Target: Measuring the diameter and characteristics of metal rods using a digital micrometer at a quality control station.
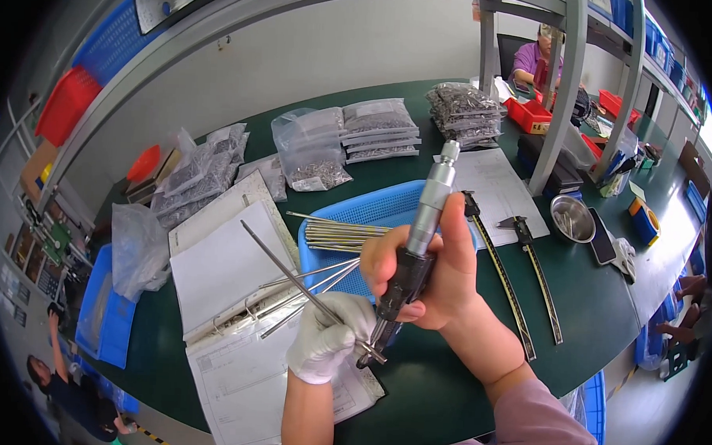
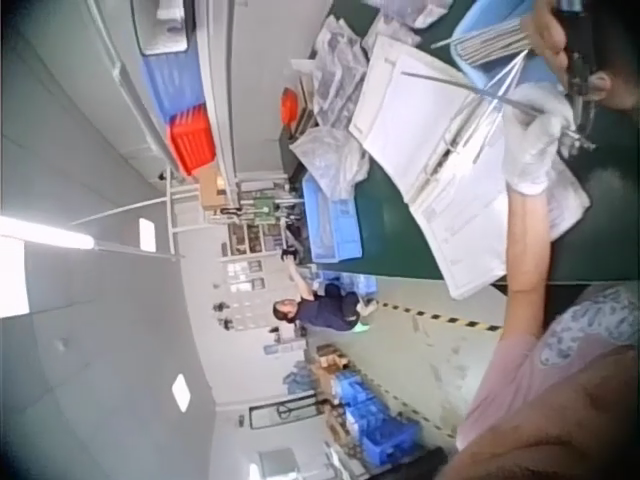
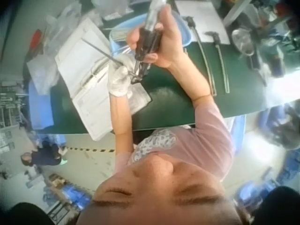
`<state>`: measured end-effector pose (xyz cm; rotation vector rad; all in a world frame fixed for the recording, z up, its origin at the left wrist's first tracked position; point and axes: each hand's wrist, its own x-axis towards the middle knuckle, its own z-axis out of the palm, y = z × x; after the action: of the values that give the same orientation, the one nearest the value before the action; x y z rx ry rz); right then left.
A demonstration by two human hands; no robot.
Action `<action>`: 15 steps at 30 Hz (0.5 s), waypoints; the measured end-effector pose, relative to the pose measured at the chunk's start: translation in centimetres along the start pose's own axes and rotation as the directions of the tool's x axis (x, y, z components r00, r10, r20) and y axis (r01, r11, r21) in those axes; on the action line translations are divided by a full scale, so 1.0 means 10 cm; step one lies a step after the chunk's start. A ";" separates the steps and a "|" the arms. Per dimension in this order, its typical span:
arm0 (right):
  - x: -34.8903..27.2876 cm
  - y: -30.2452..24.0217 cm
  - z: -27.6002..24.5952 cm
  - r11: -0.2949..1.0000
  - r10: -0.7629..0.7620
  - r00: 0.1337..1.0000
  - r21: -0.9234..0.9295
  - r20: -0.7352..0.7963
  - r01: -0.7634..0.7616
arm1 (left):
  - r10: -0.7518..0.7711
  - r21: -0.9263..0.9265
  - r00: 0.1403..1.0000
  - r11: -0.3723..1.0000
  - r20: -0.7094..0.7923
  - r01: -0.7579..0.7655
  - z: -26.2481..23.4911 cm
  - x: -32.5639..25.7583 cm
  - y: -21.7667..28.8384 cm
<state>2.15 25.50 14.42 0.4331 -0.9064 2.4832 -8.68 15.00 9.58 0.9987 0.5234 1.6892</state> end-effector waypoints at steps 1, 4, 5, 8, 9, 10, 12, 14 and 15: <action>0.00 -0.01 0.00 0.999 0.009 1.000 0.032 0.015 -0.009 | 0.013 -0.003 1.000 1.000 -0.018 -0.013 0.01 0.00 0.00; -0.03 -0.03 0.01 0.998 0.058 0.998 0.006 -0.027 -0.058 | 0.020 -0.024 1.000 0.999 -0.023 -0.021 0.02 0.00 0.01; -0.02 -0.03 0.00 0.997 0.069 0.998 0.023 -0.005 -0.069 | 0.024 -0.032 0.999 0.999 -0.029 -0.024 0.03 0.00 0.02; -0.02 -0.04 0.00 0.994 0.098 0.995 0.041 -0.012 -0.098 | 0.041 -0.031 0.997 0.999 -0.062 -0.043 0.06 0.00 0.02; -0.02 -0.04 0.00 0.995 0.092 0.996 0.040 -0.004 -0.091 | 0.048 -0.024 0.997 0.999 -0.063 -0.049 0.06 0.00 0.02; -0.02 -0.03 -0.01 0.996 0.085 0.996 0.040 -0.004 -0.085 | 0.044 -0.022 0.997 0.999 -0.058 -0.045 0.07 0.00 0.02; -0.02 -0.02 -0.02 0.996 0.085 0.996 0.032 0.004 -0.085 | 0.056 -0.020 0.996 0.998 -0.073 -0.057 0.07 -0.01 0.01; -0.01 -0.01 -0.03 0.997 0.068 0.997 0.034 0.030 -0.069 | 0.052 -0.022 0.997 0.998 -0.065 -0.053 0.06 0.00 0.02; -0.01 -0.01 -0.03 0.998 0.053 0.997 0.036 0.054 -0.055 | 0.048 -0.026 0.997 0.998 -0.058 -0.050 0.06 -0.01 0.02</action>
<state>2.23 25.71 14.20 0.4958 -0.9046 2.5529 -8.29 14.80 10.00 0.9524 0.5156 1.7687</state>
